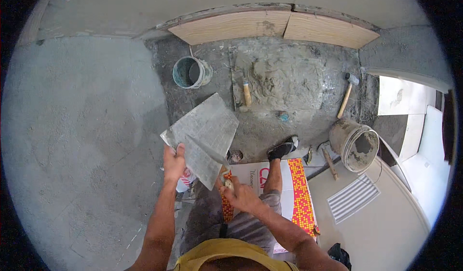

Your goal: The person cuts a tile using a power tool, carries the piece into another room, and applies mortar to the back of a tile with a trowel before pressing it onto a wall.

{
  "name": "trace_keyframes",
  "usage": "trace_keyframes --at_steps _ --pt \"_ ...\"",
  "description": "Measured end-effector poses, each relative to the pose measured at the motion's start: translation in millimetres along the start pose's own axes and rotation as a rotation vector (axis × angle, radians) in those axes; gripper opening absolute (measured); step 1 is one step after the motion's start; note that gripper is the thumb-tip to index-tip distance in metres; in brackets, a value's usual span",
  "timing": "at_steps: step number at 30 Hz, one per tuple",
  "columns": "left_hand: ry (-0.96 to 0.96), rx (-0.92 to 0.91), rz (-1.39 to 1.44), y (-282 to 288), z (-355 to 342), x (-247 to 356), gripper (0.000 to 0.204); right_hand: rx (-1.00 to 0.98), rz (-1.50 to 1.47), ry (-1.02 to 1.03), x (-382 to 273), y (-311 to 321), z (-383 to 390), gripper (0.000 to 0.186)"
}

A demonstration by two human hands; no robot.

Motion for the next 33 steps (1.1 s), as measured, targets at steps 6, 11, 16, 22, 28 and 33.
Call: trace_keyframes --at_steps 6,11,16,22,28,33 --pt "-0.066 0.057 0.089 -4 -1 -3 0.048 0.058 0.045 0.049 19 -13 -52 0.047" --pt "-0.133 -0.030 0.584 -14 -7 14 0.057 0.037 0.255 0.163 27 -3 -94 0.046" --pt "-0.071 0.065 0.586 -17 -27 15 0.051 0.043 0.366 0.136 84 17 -148 0.053" --pt "-0.139 0.293 0.311 -36 -17 38 0.057 0.561 0.199 -0.419 296 89 -110 0.075" --pt "-0.012 0.291 0.460 -32 -15 38 0.063 0.644 0.149 -0.578 365 166 -137 0.071" --pt "-0.152 0.461 -0.136 -24 -13 49 0.058 0.541 0.222 -0.372 436 209 -151 0.077"
Point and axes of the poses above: each hand's wrist, its own z-axis away from the middle knuckle, its own y-axis out of the back of the hand, x = y × z, the point moved 3 cm from there along -z, towards the middle knuckle, and after that the axes turned 12 degrees about y, right-handed, at the moved point
